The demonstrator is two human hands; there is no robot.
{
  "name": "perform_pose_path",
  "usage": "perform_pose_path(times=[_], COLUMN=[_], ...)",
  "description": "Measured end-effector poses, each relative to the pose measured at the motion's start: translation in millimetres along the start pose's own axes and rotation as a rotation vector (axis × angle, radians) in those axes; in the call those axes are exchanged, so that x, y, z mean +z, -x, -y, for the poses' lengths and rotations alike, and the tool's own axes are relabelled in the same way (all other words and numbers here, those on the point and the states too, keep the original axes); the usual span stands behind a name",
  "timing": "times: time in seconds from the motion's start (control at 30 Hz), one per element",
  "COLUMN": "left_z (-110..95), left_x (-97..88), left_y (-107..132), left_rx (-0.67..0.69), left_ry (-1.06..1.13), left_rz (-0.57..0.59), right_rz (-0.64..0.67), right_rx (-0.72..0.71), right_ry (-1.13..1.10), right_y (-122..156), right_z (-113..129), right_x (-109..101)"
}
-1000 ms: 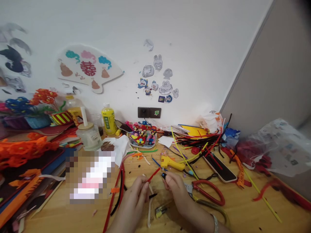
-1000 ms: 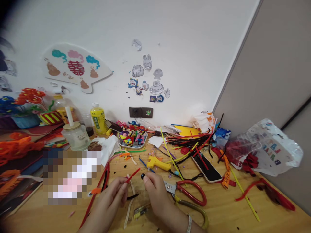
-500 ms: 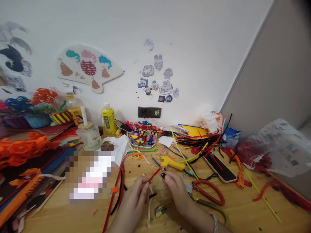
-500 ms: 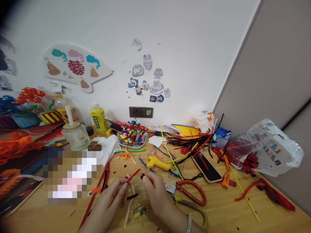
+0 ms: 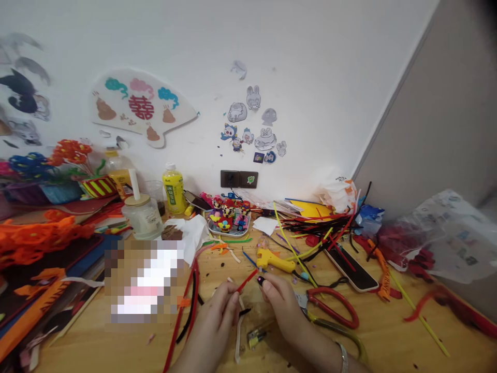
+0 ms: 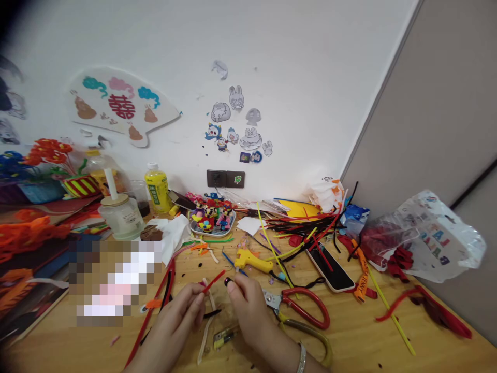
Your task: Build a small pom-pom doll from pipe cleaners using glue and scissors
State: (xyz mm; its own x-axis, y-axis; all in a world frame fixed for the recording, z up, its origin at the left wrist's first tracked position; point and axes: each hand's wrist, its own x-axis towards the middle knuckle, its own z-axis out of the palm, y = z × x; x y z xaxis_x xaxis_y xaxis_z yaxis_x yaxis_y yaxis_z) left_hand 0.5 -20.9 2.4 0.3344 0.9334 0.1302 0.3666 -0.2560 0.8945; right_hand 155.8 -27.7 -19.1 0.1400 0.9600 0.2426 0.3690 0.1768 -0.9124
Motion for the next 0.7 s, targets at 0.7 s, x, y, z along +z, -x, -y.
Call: perform_pose_path(times=[0.7], left_z=[0.2], left_x=[0.8], left_y=[-0.8], left_rx=[0.010], left_ry=[0.001], left_rz=[-0.009], right_rz=[-0.006], right_rx=[-0.030], right_ry=[0.013], right_y=[0.5], right_z=[-3.1], right_x=[1.3])
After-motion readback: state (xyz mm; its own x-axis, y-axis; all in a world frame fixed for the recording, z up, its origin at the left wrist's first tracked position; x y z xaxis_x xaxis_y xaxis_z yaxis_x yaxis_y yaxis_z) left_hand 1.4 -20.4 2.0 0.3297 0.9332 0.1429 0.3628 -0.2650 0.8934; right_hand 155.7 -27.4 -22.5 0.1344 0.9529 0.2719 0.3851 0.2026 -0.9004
